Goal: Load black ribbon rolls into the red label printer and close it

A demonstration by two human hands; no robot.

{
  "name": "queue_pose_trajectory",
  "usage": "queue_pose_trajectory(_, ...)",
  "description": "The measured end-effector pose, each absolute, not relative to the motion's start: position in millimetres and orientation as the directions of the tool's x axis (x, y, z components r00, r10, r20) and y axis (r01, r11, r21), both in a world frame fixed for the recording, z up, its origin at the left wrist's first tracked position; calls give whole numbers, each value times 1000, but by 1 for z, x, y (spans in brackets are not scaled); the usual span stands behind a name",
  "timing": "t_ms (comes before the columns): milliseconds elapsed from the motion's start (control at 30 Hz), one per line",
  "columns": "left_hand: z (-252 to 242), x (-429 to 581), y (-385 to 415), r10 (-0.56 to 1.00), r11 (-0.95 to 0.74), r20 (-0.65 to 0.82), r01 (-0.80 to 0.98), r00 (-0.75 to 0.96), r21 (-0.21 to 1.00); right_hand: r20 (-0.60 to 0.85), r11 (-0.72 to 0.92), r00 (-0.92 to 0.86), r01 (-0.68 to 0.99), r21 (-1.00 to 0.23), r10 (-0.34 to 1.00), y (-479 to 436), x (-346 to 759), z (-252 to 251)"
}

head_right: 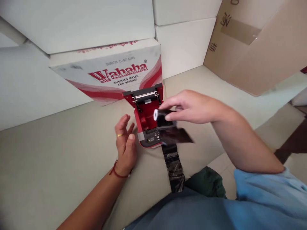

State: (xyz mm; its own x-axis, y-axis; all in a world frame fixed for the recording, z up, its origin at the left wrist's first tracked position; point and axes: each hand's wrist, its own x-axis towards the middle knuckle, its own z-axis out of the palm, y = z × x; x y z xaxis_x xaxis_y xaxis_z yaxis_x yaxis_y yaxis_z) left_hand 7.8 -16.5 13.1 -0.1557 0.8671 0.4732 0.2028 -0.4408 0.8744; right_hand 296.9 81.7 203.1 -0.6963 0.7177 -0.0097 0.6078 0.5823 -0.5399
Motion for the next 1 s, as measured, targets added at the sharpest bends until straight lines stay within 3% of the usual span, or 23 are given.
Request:
queue_pose_trajectory(133,30,12,-32,657,-607,751,543,-67,580,-93,584,-636,750,-312,766,87,221,184)
queue_pose_trajectory(233,39,21,-39,592,-674,797,617,123,406,-163,580,-599,801,-151,784,85,199,172)
queue_pose_trajectory(500,50,36,-43,570,-694,759,679,314,240,-141,610,-620,785,-110,772,98,182,153)
queue_pose_trajectory(600,56,37,-43,560,-679,759,709,332,191,-97,651,-677,731,-206,730,100,189,150)
queue_pose_trajectory(767,67,40,-46,547,-684,742,717,386,131,161,647,-737,440,-622,656,94,232,165)
queue_pose_trajectory(833,70,42,-47,543,-687,740,716,396,122,307,572,-567,374,-730,764,93,248,169)
queue_pose_trajectory(933,73,44,-49,531,-691,751,714,393,114,455,509,-229,346,-788,861,104,257,162)
queue_pose_trajectory(1000,75,44,-50,525,-700,753,705,396,117,470,506,-187,327,-798,862,117,255,149)
